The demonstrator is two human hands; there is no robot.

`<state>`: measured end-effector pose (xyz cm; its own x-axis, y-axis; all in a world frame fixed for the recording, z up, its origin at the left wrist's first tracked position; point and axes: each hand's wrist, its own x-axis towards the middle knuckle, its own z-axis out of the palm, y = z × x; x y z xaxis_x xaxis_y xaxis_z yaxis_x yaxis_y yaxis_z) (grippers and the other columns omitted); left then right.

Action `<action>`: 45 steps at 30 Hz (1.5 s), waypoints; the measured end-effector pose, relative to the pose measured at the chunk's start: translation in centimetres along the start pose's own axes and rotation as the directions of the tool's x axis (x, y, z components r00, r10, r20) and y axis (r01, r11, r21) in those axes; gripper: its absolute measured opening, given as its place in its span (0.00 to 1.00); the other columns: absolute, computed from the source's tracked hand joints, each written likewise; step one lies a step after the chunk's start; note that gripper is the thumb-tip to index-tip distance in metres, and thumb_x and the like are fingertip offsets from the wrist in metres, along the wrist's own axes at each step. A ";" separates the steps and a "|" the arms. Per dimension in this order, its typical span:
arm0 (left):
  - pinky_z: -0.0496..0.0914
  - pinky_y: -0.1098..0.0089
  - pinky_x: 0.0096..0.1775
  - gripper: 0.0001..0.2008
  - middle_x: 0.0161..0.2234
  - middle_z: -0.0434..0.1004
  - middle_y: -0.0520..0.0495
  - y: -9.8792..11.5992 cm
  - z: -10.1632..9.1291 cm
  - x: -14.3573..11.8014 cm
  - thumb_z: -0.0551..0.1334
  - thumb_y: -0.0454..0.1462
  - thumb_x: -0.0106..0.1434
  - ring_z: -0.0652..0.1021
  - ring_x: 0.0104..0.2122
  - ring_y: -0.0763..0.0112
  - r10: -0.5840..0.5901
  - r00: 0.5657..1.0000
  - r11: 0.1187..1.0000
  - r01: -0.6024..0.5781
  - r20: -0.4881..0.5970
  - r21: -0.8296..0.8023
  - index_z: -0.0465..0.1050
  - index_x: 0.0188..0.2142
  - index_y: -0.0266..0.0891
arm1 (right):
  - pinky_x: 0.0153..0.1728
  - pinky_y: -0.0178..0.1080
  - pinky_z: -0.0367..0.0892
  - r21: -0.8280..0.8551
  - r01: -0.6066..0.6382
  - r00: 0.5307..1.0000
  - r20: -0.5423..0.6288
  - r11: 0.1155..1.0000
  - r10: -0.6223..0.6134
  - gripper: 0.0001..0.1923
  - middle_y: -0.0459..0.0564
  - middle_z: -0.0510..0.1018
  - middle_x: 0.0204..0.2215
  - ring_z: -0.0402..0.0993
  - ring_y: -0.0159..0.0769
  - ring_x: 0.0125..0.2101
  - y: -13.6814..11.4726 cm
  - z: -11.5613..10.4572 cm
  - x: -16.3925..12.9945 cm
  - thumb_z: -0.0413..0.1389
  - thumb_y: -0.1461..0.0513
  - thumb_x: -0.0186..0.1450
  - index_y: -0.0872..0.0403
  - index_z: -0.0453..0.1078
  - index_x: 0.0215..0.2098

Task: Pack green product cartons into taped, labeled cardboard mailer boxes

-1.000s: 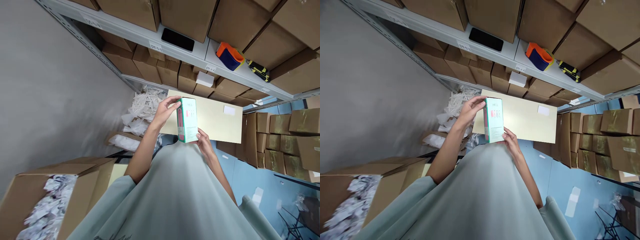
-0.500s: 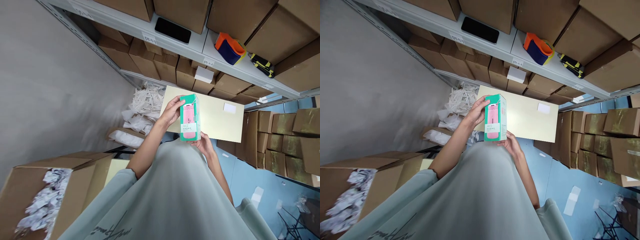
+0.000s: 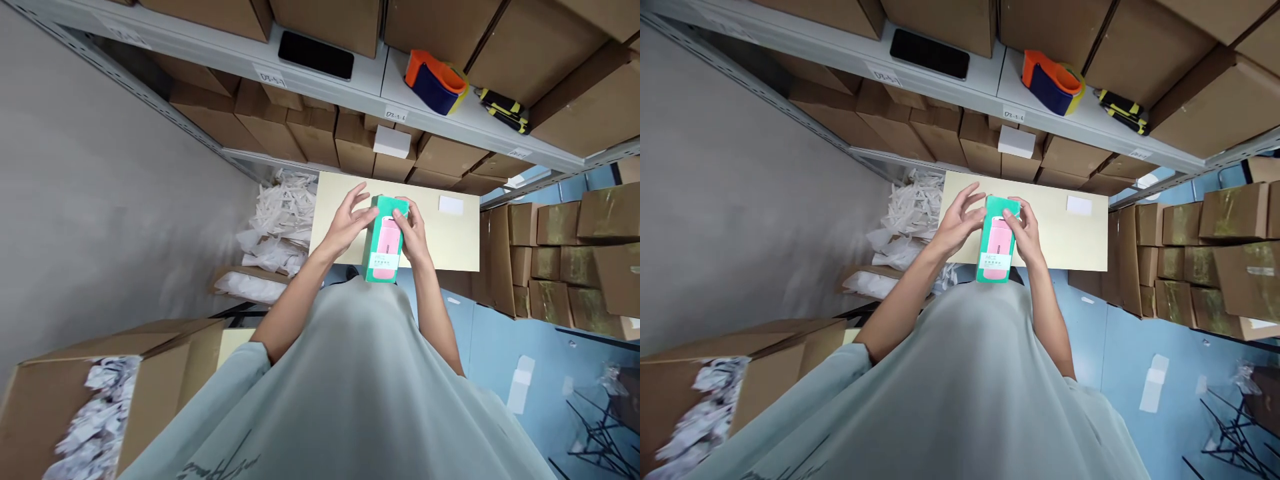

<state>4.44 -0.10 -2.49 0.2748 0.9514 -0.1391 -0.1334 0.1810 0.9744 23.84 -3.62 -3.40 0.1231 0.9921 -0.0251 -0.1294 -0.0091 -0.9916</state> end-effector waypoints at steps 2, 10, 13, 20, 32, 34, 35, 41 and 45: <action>0.84 0.56 0.53 0.38 0.66 0.81 0.35 -1.1 -0.8 -1.5 0.75 0.65 0.62 0.85 0.61 0.50 -0.117 0.990 0.986 0.125 0.080 -0.113 0.79 0.64 0.51 | 0.57 0.49 0.81 0.032 -0.023 0.999 -0.035 0.999 0.024 0.38 0.53 0.83 0.58 0.82 0.49 0.57 0.3 -0.3 0.2 0.65 0.32 0.68 0.43 0.71 0.64; 0.87 0.51 0.46 0.34 0.51 0.91 0.37 -5.7 -1.7 -7.9 0.81 0.55 0.56 0.91 0.48 0.45 -0.392 0.805 0.784 0.545 0.445 -0.296 0.83 0.58 0.44 | 0.58 0.55 0.82 0.186 -0.121 0.988 -0.072 0.975 0.137 0.44 0.55 0.83 0.61 0.82 0.53 0.61 1.3 -0.1 0.2 0.58 0.27 0.70 0.42 0.68 0.71; 0.87 0.53 0.50 0.35 0.52 0.91 0.39 -5.4 -1.3 -8.3 0.83 0.52 0.56 0.91 0.51 0.46 -0.381 0.828 0.804 0.517 0.411 -0.294 0.81 0.59 0.45 | 0.60 0.55 0.82 0.144 -0.132 0.988 -0.062 0.981 0.143 0.45 0.55 0.82 0.63 0.81 0.52 0.63 1.6 -0.2 0.3 0.54 0.26 0.71 0.41 0.67 0.74; 0.87 0.58 0.49 0.35 0.50 0.89 0.44 -4.0 -1.7 -7.9 0.86 0.51 0.52 0.90 0.47 0.55 -0.329 0.936 0.917 0.348 0.122 -0.197 0.72 0.51 0.46 | 0.66 0.56 0.78 -0.036 -0.019 0.999 -0.043 0.999 0.018 0.47 0.56 0.72 0.76 0.74 0.51 0.71 0.4 -1.2 -0.7 0.64 0.30 0.69 0.37 0.64 0.78; 0.87 0.60 0.50 0.26 0.58 0.81 0.43 -2.6 0.2 -9.6 0.80 0.43 0.57 0.84 0.57 0.56 0.129 0.956 0.923 -0.019 -0.263 0.384 0.79 0.53 0.46 | 0.63 0.59 0.82 -0.548 0.210 0.943 -0.104 0.810 -0.316 0.47 0.53 0.72 0.76 0.75 0.54 0.69 0.9 3.4 0.4 0.62 0.37 0.75 0.32 0.52 0.85; 0.87 0.59 0.51 0.30 0.60 0.81 0.42 -2.9 -0.7 -9.4 0.82 0.46 0.55 0.83 0.60 0.53 0.056 0.970 0.968 0.004 -0.236 0.249 0.77 0.54 0.45 | 0.60 0.56 0.84 -0.529 0.248 0.944 -0.057 0.811 -0.326 0.46 0.52 0.72 0.76 0.77 0.51 0.67 0.6 2.9 0.7 0.62 0.37 0.75 0.31 0.54 0.84; 0.87 0.59 0.52 0.32 0.61 0.81 0.41 -3.1 -1.3 -9.3 0.83 0.47 0.54 0.83 0.61 0.52 0.016 0.975 0.985 0.023 -0.219 0.173 0.76 0.55 0.45 | 0.59 0.54 0.85 -0.505 0.257 0.947 -0.040 0.824 -0.319 0.45 0.52 0.72 0.75 0.77 0.50 0.66 0.5 2.7 0.8 0.63 0.36 0.74 0.32 0.56 0.83; 0.85 0.61 0.48 0.41 0.64 0.83 0.38 -3.1 -5.0 -9.0 0.85 0.53 0.54 0.86 0.57 0.51 -0.318 0.948 0.941 0.316 0.006 -0.124 0.75 0.62 0.47 | 0.51 0.47 0.88 -0.223 0.158 0.987 0.045 0.962 -0.152 0.41 0.56 0.79 0.66 0.82 0.49 0.62 0.5 2.2 0.7 0.67 0.34 0.71 0.38 0.65 0.74; 0.84 0.56 0.55 0.45 0.57 0.88 0.38 -3.2 -5.2 -8.9 0.88 0.49 0.46 0.87 0.56 0.50 -0.318 0.948 0.938 0.317 0.020 -0.140 0.79 0.61 0.42 | 0.55 0.51 0.87 -0.152 0.115 0.989 0.108 0.982 -0.099 0.44 0.57 0.80 0.65 0.82 0.51 0.62 0.8 2.3 0.8 0.69 0.34 0.68 0.39 0.65 0.74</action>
<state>-2.51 -7.88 -5.32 0.3219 0.8393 -0.4381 -0.1713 0.5067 0.8449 21.61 -2.53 -3.90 0.0281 0.9958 0.0871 0.0368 0.0861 -0.9956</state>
